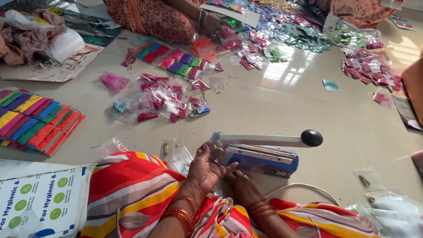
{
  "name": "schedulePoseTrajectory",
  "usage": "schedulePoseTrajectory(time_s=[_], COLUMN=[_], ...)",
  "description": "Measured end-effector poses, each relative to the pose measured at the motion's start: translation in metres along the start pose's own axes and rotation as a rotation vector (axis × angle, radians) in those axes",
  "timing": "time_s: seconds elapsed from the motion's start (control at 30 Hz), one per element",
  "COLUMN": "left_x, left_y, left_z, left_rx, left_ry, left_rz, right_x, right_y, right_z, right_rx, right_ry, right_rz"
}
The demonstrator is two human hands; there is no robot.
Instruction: Manually sealing small plastic bags containing metal components using a heat sealing machine.
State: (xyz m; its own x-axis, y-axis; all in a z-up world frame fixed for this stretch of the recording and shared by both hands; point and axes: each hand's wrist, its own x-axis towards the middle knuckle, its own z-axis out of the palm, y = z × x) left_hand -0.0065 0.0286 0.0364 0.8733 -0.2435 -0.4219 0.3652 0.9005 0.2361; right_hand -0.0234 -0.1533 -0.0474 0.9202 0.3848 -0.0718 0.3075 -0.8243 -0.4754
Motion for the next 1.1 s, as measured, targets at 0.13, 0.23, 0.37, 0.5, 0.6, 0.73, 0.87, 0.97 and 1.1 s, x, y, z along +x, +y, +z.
schedulePoseTrajectory(time_s=[0.13, 0.23, 0.37, 0.5, 0.6, 0.73, 0.87, 0.97, 1.1], left_x=[0.011, 0.021, 0.024, 0.028, 0.025, 0.026, 0.031, 0.038, 0.045], left_y=[-0.004, -0.006, -0.007, -0.009, -0.012, -0.016, -0.024, -0.029, -0.032], left_z=[-0.009, -0.021, -0.026, -0.035, -0.035, -0.035, -0.042, -0.046, -0.053], left_rx=[-0.021, -0.031, 0.001, 0.075, 0.082, 0.063, 0.114, 0.146, 0.162], left_ry=[0.027, 0.079, 0.167, 0.249, 0.254, 0.279, 0.277, 0.278, 0.304], left_rz=[-0.015, -0.059, -0.131, -0.166, -0.196, -0.209, -0.207, -0.193, -0.190], right_x=[0.007, 0.006, 0.006, 0.000, 0.001, -0.023, -0.027, -0.025, -0.012], right_y=[0.019, 0.027, 0.047, 0.049, 0.069, 0.060, 0.058, 0.035, -0.009], right_z=[0.029, 0.036, 0.050, 0.054, 0.056, -0.010, -0.040, -0.061, -0.097], right_rx=[-0.634, -0.642, -0.483, -0.234, -0.073, 0.885, 1.834, 1.833, 1.395], right_ry=[0.111, -0.026, -0.006, 0.036, 0.104, 0.044, 0.190, 0.069, 0.123], right_rz=[-0.496, -0.432, -0.269, -0.023, -0.019, 0.418, 0.621, 0.524, 0.329])
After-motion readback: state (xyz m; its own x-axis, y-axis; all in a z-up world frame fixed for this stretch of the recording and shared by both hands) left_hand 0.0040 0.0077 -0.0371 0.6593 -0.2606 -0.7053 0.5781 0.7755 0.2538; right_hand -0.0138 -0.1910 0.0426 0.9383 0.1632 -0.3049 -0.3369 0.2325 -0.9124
